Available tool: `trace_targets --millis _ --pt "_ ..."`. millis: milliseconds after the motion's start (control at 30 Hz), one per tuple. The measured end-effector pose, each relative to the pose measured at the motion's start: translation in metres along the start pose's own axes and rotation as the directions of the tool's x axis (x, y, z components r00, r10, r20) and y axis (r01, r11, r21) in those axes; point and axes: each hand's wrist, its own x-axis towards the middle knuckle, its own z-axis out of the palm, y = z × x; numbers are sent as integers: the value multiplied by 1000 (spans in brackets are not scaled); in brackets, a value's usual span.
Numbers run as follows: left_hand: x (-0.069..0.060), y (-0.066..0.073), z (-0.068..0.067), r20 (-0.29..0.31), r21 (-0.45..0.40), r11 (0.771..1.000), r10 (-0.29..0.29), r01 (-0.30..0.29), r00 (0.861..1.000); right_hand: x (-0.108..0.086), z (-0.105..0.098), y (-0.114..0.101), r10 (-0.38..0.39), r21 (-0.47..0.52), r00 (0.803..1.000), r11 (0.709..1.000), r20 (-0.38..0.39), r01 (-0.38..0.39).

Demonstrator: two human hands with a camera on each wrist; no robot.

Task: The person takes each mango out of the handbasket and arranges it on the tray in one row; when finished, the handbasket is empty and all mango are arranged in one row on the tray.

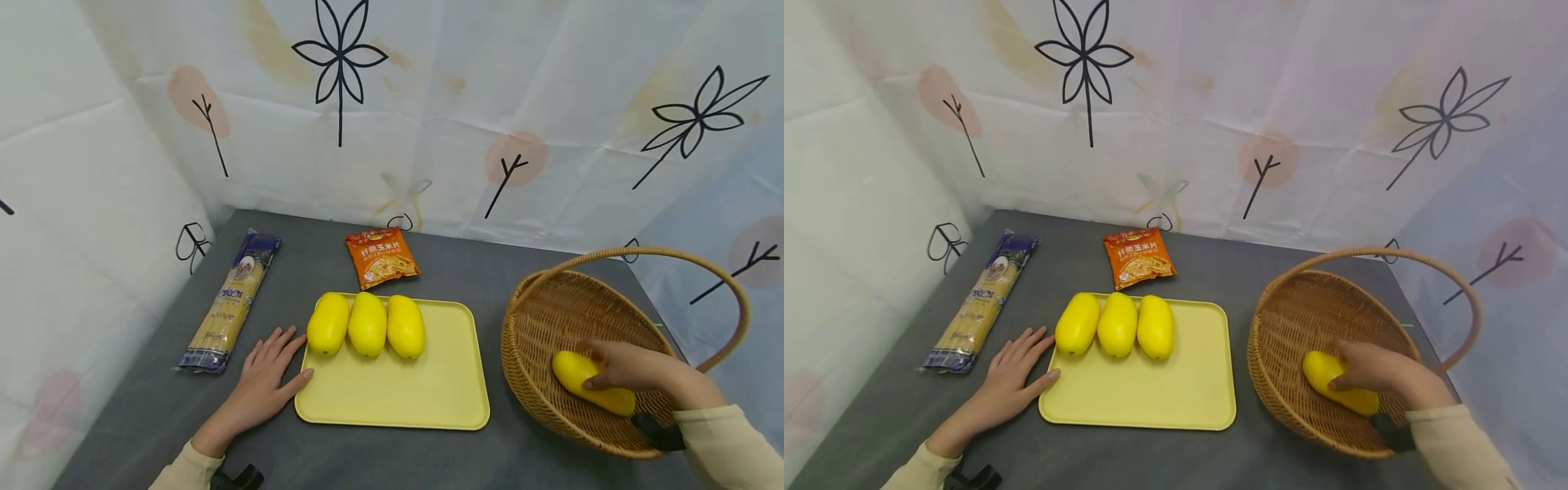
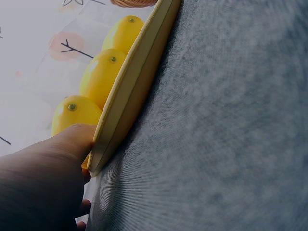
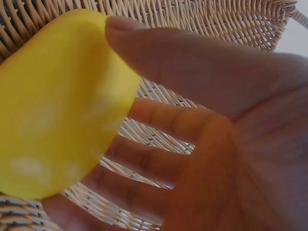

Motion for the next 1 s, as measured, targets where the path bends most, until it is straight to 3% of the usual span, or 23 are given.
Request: trace_targets --millis 367,533,667,867,1000 --pt "-1 2 -1 -1 2 1000 -2 2 1000 3 0 -4 -11 -43 1000 999 -6 11" --pt "-1 2 -1 -7 9 1000 0 0 1000 4 -1 -13 -45 -20 996 999 -73 44" --pt "0 1 -1 -5 5 1000 0 0 1000 5 1 -21 -103 16 983 994 -154 106" --pt "0 1 0 -9 12 1000 7 -7 1000 7 4 -32 -188 33 944 978 -270 205" --pt "-1 2 -1 -14 13 1000 11 -11 1000 5 4 -37 -205 6 923 976 -326 219"
